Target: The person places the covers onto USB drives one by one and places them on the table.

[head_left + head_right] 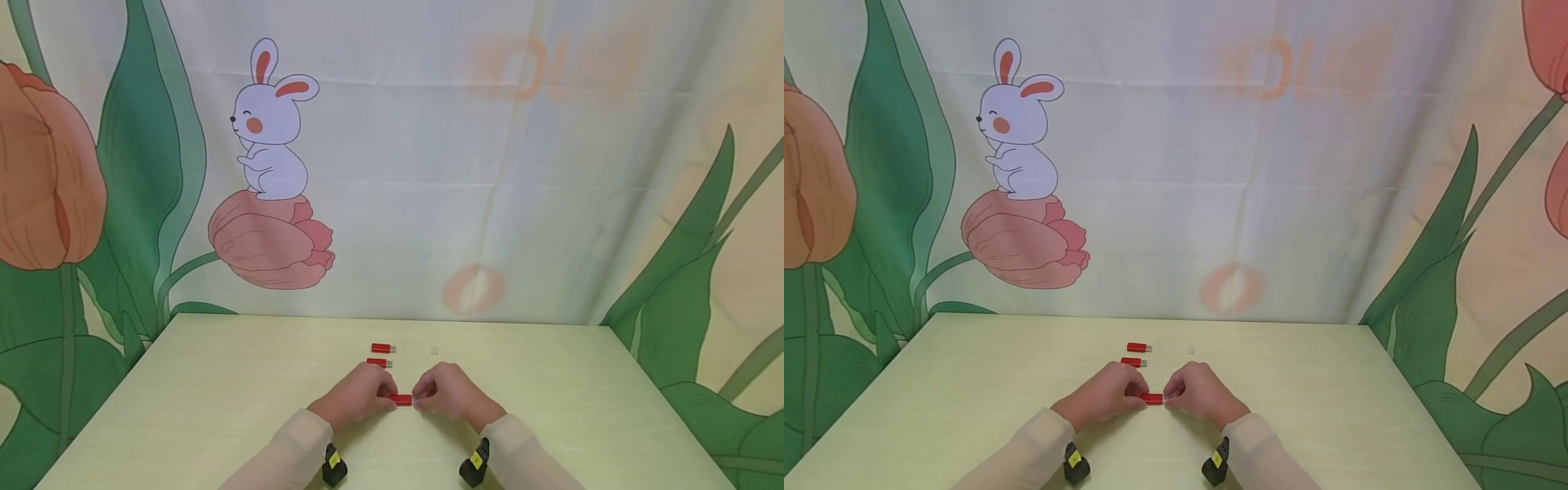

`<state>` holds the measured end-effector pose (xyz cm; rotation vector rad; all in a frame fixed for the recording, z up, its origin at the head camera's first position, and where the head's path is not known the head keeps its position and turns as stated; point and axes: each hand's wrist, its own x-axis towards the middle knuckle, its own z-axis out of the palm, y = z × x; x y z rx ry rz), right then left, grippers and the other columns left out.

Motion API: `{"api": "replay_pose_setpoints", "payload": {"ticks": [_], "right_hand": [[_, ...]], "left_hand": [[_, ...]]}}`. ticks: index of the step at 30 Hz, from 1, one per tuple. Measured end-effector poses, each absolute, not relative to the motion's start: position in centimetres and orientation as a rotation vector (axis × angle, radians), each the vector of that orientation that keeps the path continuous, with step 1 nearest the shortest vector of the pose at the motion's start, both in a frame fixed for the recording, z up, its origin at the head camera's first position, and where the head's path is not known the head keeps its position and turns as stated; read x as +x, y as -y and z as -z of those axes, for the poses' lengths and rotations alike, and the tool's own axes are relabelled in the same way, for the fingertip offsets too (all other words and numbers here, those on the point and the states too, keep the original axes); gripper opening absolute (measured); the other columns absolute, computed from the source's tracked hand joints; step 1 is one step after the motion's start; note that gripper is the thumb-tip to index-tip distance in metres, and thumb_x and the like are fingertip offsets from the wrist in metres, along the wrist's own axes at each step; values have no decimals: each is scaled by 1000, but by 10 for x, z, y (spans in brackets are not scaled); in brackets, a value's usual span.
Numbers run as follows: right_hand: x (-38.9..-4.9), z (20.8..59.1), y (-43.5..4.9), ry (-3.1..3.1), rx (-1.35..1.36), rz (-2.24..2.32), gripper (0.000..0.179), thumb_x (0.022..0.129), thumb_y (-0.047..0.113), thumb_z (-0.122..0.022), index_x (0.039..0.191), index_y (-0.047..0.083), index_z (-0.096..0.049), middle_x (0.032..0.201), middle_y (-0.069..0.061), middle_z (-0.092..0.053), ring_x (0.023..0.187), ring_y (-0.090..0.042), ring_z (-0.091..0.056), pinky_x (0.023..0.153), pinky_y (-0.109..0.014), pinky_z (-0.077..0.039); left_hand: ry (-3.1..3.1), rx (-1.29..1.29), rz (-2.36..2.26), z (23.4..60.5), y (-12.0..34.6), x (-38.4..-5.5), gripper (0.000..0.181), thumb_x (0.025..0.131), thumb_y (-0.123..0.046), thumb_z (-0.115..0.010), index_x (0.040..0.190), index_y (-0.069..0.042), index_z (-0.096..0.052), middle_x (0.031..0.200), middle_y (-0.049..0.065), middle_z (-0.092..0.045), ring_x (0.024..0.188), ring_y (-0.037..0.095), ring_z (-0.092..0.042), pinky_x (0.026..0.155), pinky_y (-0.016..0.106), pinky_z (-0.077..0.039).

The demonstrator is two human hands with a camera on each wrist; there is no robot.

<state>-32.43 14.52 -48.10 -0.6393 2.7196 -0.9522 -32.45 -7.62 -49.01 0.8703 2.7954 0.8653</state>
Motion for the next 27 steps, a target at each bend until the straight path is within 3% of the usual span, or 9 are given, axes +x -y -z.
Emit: {"api": "replay_pose_setpoints", "payload": {"ticks": [27], "right_hand": [[-323, 482, -143, -2764, -661, 921, 15, 81, 10, -86, 93, 8, -78, 75, 7, -68, 71, -8, -59, 68, -23, -52]], "left_hand": [[-2744, 871, -839, 480, 81, -321, 25, 84, -16, -85, 105, -7, -75, 78, -8, -64, 72, 5, -54, 73, 22, -49]]}}
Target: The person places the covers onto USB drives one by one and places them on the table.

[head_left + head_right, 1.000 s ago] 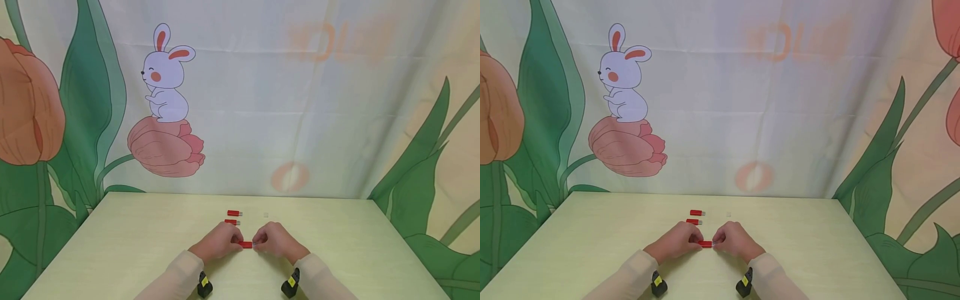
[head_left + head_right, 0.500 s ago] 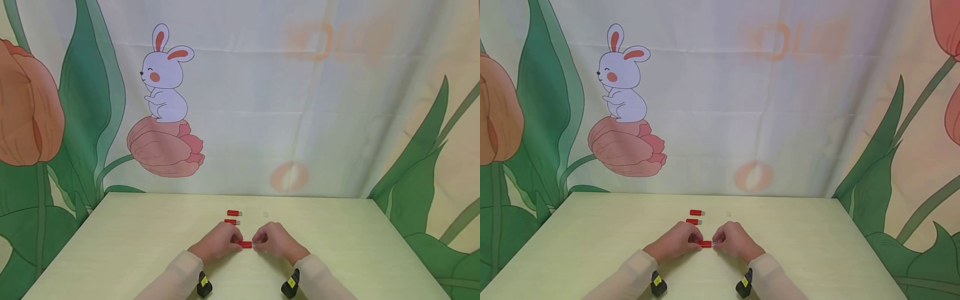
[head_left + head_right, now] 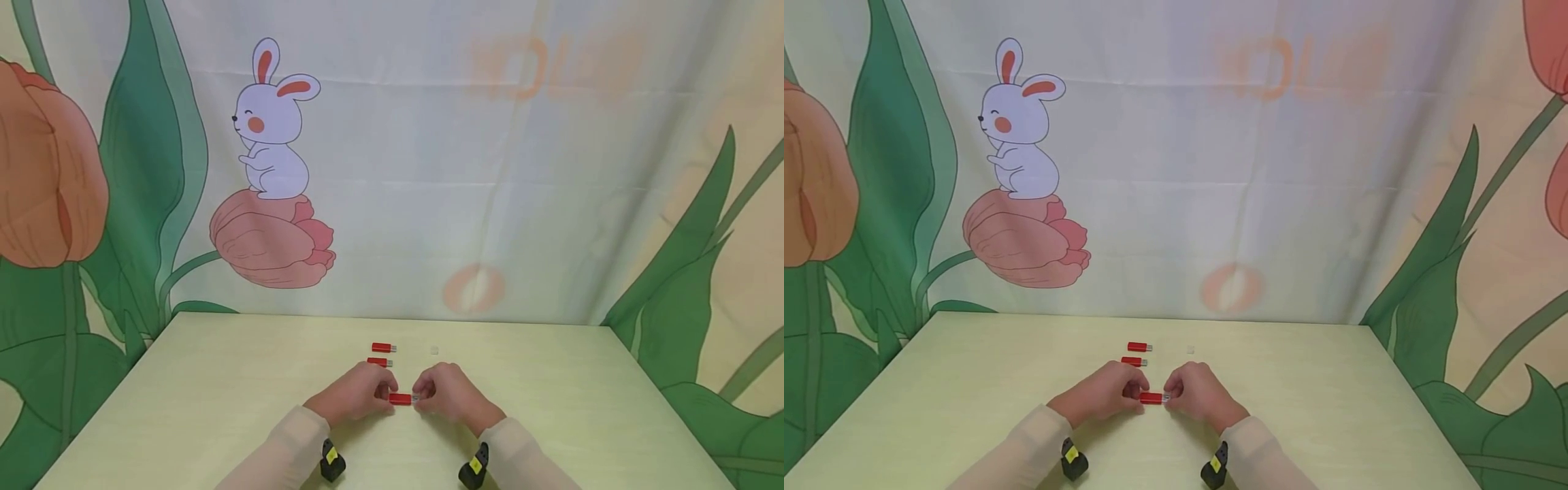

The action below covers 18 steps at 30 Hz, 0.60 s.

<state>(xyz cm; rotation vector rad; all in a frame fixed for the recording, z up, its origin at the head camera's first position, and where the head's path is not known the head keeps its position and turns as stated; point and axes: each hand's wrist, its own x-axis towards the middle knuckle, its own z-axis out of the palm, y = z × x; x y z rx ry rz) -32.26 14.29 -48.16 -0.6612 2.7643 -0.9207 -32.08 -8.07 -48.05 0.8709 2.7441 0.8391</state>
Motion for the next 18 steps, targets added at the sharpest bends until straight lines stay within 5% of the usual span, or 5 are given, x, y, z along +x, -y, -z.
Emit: {"api": "replay_pose_setpoints", "payload": {"ticks": [18], "right_hand": [[-323, 480, -147, -2758, -671, 974, 15, 84, 9, -84, 97, 7, -78, 79, 5, -69, 73, -10, -60, 69, -24, -53]], "left_hand": [[-2755, 941, -831, 479, 88, -325, 16, 87, -12, -81, 101, -8, -76, 80, -7, -66, 74, 7, -56, 74, 23, -51]]}}
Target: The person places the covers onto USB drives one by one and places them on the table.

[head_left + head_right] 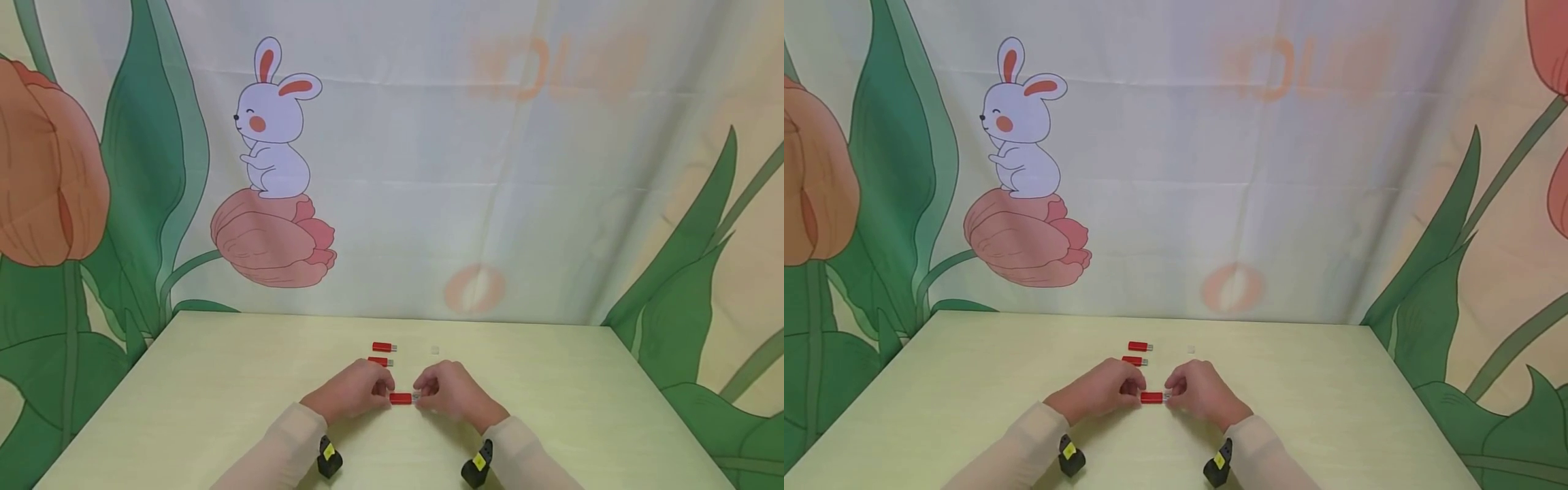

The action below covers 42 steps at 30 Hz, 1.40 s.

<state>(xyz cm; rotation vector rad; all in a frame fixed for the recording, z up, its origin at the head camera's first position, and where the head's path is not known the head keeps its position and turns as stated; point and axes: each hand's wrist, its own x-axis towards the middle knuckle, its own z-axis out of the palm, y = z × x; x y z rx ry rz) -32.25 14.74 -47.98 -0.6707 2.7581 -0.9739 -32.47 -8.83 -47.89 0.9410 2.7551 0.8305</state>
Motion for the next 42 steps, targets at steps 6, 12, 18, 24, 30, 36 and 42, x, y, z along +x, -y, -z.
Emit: {"api": "replay_pose_setpoints", "payload": {"ticks": [6, 12, 18, 24, 30, 36, 42], "right_hand": [[-326, 472, -156, -2768, -626, 1000, 13, 86, 9, -81, 98, 8, -77, 79, 4, -66, 74, -13, -58, 69, -25, -50], [-328, 468, -164, -2829, -572, 958, 11, 84, 6, -80, 94, 10, -77, 76, 4, -62, 73, -15, -54, 66, -28, -47], [-335, 472, -171, -2859, -497, 909, 15, 79, 6, -82, 91, 13, -76, 83, 2, -63, 78, -17, -54, 69, -30, -48], [-342, 478, -175, -2887, -483, 847, 19, 77, 9, -86, 92, 15, -76, 90, 1, -63, 86, -17, -54, 79, -32, -49], [-346, 478, -174, -2887, -474, 817, 20, 77, 8, -85, 93, 13, -75, 90, 1, -64, 85, -18, -54, 81, -34, -50], [-347, 479, -173, -2876, -477, 809, 19, 77, 6, -85, 91, 12, -74, 85, 1, -65, 82, -16, -56, 80, -33, -52], [-346, 478, -171, -2853, -416, 823, 15, 79, 7, -85, 87, 12, -73, 83, 1, -63, 80, -17, -55, 74, -30, -50]], "left_hand": [[-2770, 916, -870, 477, 98, -335, 13, 89, -12, -80, 102, -9, -77, 84, -8, -67, 77, 10, -58, 75, 24, -52], [-2811, 834, -853, 479, 106, -346, 12, 88, -17, -81, 99, -14, -76, 89, -9, -68, 83, 10, -59, 79, 25, -54], [-2872, 800, -761, 480, 108, -352, 18, 88, -21, -82, 103, -13, -77, 94, -3, -66, 88, 12, -58, 85, 29, -55], [-2910, 833, -624, 483, 108, -357, 20, 87, -22, -81, 104, -12, -76, 97, -2, -63, 93, 13, -52, 89, 33, -53], [-2927, 814, -548, 486, 107, -361, 20, 87, -20, -79, 105, -13, -76, 94, -4, -61, 92, 13, -51, 87, 30, -52], [-2925, 799, -560, 486, 105, -359, 16, 87, -18, -79, 101, -12, -74, 87, -2, -60, 85, 13, -51, 79, 28, -49], [-2922, 759, -592, 487, 105, -357, 18, 88, -20, -80, 102, -11, -74, 88, -3, -59, 83, 13, -52, 80, 29, -49]]}}
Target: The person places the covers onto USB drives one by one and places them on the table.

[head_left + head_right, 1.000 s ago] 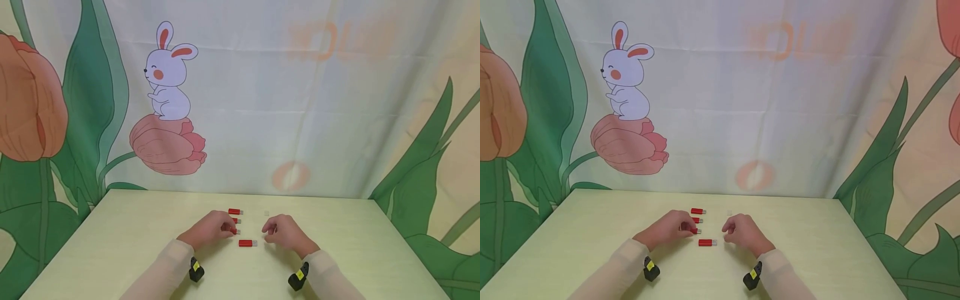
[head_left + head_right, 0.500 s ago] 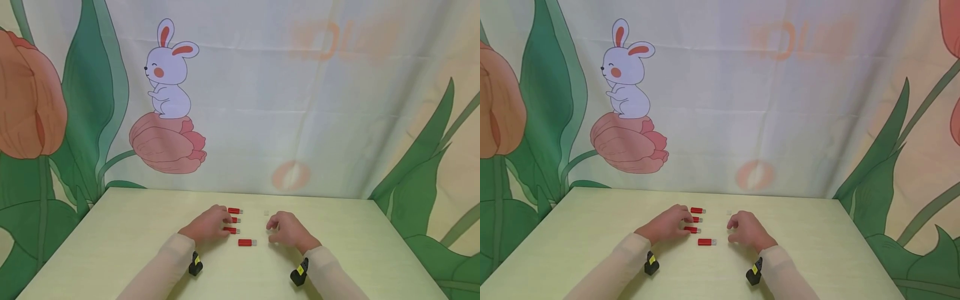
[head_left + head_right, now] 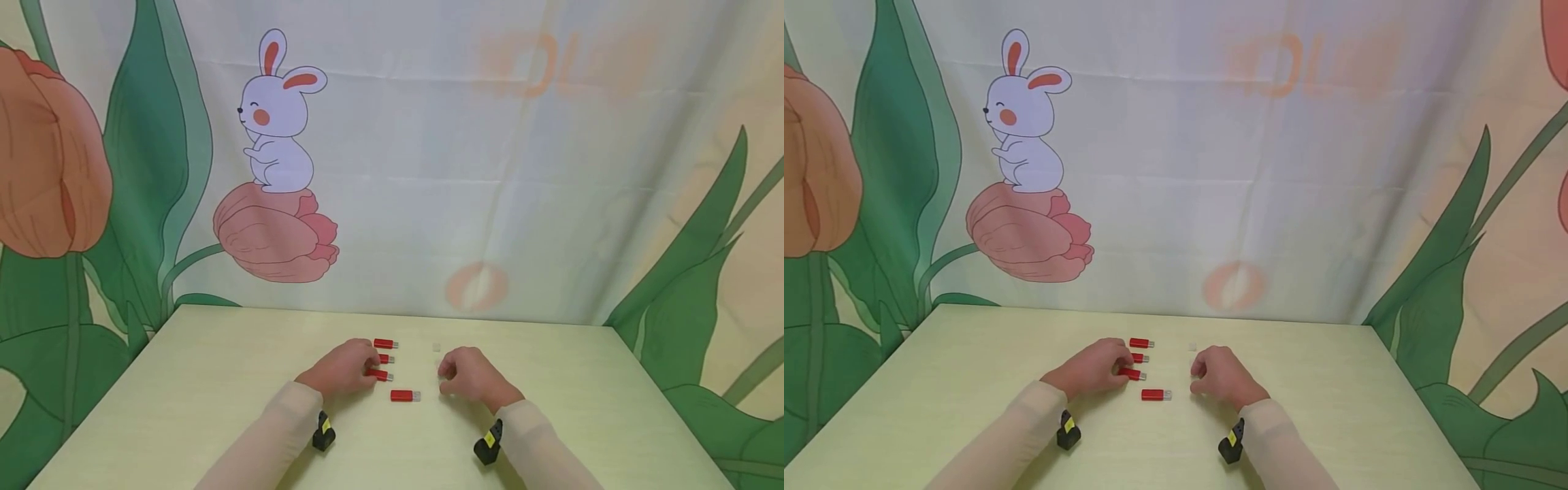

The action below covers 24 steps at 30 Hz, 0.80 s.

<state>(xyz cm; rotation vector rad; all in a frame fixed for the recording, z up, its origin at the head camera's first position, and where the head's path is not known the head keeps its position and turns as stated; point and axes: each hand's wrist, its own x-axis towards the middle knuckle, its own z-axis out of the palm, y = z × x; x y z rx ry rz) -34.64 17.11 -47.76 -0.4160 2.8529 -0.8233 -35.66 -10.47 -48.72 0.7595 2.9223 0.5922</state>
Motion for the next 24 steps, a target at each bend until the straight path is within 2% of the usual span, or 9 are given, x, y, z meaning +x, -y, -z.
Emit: {"api": "replay_pose_setpoints", "payload": {"ticks": [14, 24], "right_hand": [[-345, 478, -170, -2851, -396, 838, 14, 79, 5, -84, 83, 11, -72, 79, 1, -64, 76, -17, -55, 72, -30, -49], [-344, 480, -171, -2892, -440, 801, 17, 77, 5, -83, 78, 13, -68, 75, 2, -61, 73, -16, -54, 68, -29, -47]], "left_hand": [[-2936, 749, -597, 488, 106, -354, 11, 89, -17, -78, 97, -11, -74, 92, -4, -62, 87, 14, -52, 89, 36, -51], [-2938, 739, -603, 486, 105, -350, 11, 87, -15, -78, 94, -11, -70, 87, -4, -58, 86, 15, -51, 82, 34, -49]]}}
